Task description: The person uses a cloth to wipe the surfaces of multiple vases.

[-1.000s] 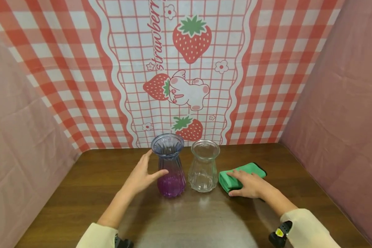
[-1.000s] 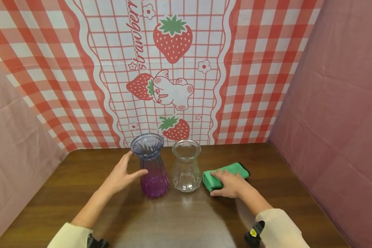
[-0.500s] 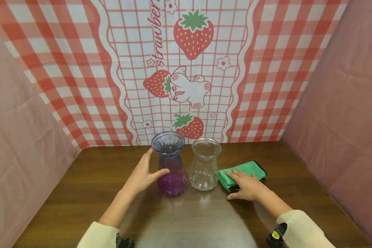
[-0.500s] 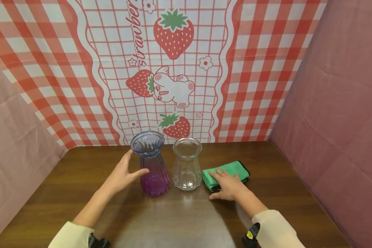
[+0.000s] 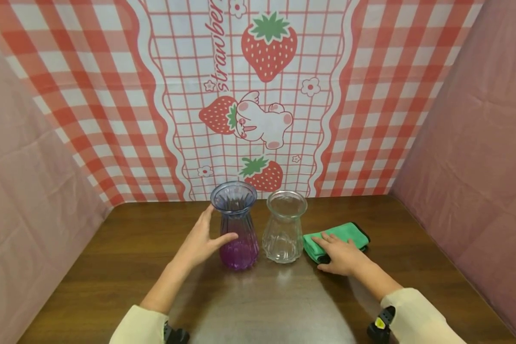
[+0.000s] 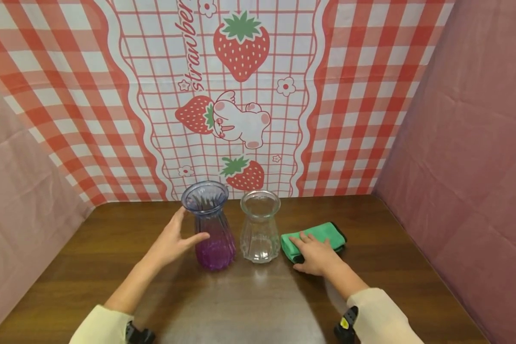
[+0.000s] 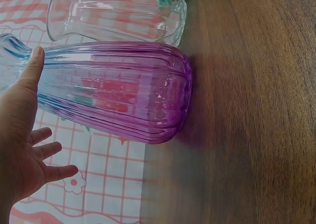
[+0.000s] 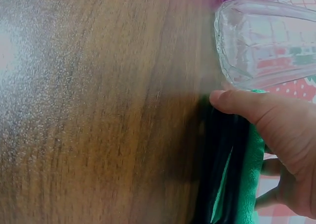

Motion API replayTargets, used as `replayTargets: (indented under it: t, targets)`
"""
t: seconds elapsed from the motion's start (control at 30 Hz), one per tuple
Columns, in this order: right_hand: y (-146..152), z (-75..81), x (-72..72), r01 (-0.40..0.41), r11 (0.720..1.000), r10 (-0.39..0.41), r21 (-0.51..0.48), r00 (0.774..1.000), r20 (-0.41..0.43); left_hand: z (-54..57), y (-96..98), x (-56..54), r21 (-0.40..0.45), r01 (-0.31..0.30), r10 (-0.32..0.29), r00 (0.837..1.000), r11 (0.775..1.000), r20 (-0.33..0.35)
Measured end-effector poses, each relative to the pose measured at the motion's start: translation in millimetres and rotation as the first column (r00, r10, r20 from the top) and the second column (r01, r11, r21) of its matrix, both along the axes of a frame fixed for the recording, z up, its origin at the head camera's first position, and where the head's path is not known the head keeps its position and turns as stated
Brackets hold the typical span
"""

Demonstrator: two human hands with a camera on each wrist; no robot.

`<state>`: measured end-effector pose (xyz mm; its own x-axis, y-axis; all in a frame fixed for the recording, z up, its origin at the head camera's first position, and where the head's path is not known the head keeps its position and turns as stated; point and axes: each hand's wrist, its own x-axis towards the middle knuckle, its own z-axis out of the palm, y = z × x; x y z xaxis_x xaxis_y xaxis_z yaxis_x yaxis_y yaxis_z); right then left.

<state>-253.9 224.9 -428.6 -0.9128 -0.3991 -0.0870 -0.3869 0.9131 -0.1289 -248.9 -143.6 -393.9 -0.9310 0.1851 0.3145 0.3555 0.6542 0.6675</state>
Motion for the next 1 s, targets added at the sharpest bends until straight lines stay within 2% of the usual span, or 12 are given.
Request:
replayTargets:
  t: [0.2,0.33,0.43,0.63,0.73,0.8,1.0]
  targets:
    - [0,3.4,1.0,-0.074,0.995,0.08,0.063,0.992,-0.099,0.9,1.4,0.3,0.01,0.008,-0.008,1.0,1.0,0.012]
    - [1,5.0,1.6,-0.134,0.987,0.149,0.086,0.967,-0.205,0.7,2.0,0.5,0.02,0.006,-0.006,1.0,1.0,0.01]
    - [3,4.8,1.4,-0.154,0.986,0.167,0.067,0.944,-0.286,0.5,2.7,0.9,0.025,0.006,-0.006,1.0,1.0,0.004]
    - [6,4.7,-3.1,-0.156,0.983,0.102,-0.098,0.905,-0.413,1.7,5.4,0.4,0.031,0.004,-0.004,1.0,0.999,-0.01]
    - [9,7.5,-5.5,-0.151,0.967,0.05,-0.206,0.902,-0.428,2.5,6.4,0.5,0.037,0.002,-0.002,1.0,0.999,-0.009]
    - [11,9.5,-5.9,-0.153,0.951,0.015,-0.267,0.89,-0.456,2.8,7.0,0.4,0.044,0.001,-0.001,1.0,0.999,-0.012]
    - [15,13.2,-7.5,-0.223,0.889,-0.053,-0.4,0.817,-0.574,4.1,9.0,1.3,0.082,0.006,-0.004,1.0,0.997,-0.018]
